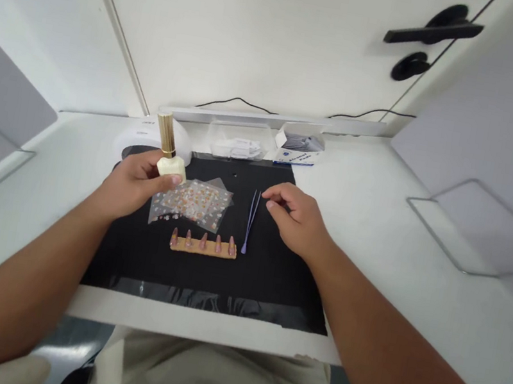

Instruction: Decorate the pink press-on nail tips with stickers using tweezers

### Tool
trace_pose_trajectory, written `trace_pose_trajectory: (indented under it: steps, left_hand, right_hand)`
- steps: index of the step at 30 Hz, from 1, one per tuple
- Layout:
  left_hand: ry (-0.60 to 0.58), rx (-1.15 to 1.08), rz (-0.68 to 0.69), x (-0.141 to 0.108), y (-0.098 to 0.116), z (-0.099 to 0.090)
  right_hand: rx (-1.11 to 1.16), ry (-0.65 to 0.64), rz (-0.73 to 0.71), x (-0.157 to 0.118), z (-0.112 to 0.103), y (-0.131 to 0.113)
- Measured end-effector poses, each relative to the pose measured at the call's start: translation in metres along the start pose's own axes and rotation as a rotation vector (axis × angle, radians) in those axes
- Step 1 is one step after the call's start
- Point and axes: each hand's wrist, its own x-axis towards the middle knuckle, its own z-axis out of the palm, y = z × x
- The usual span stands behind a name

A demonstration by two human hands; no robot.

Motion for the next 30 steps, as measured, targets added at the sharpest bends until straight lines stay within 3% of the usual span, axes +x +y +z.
trace_pose_trajectory:
  steps: [6,10,15,17,19,24,30]
  left_hand:
    - [-0.068,-0.062,-0.043,-0.007,-0.024,0.005]
    - [-0.142,-0.074,-0.028,-0.011,-0.027,0.007]
    - [-0.240,0.011,0.069,-0.014,-0.016,0.011]
    - [-0.227,0.063,0.119,-0.015,-0.012,0.011]
    - [-0.220,0.103,0.145,-0.015,-0.011,0.009]
    - [-0.223,0.203,0.171,-0.012,-0.012,0.005]
    - [-0.212,0.172,0.118,-0.007,-0.014,0.002]
  right_hand:
    - [0.136,0.020,0.099,-0.002,0.004,-0.004]
    - [0.342,0.074,0.146,-0.002,-0.001,-0.019]
    - [0.377,-0.177,0.007,0.018,-0.005,-0.059]
    - [0.364,-0.281,0.026,0.029,0.004,-0.072]
    - [0.400,-0.291,0.037,0.039,0.017,-0.079]
    - [0.443,-0.223,-0.006,0.057,0.045,-0.080]
    - [0.492,-0.284,-0.070,0.078,0.049,-0.067]
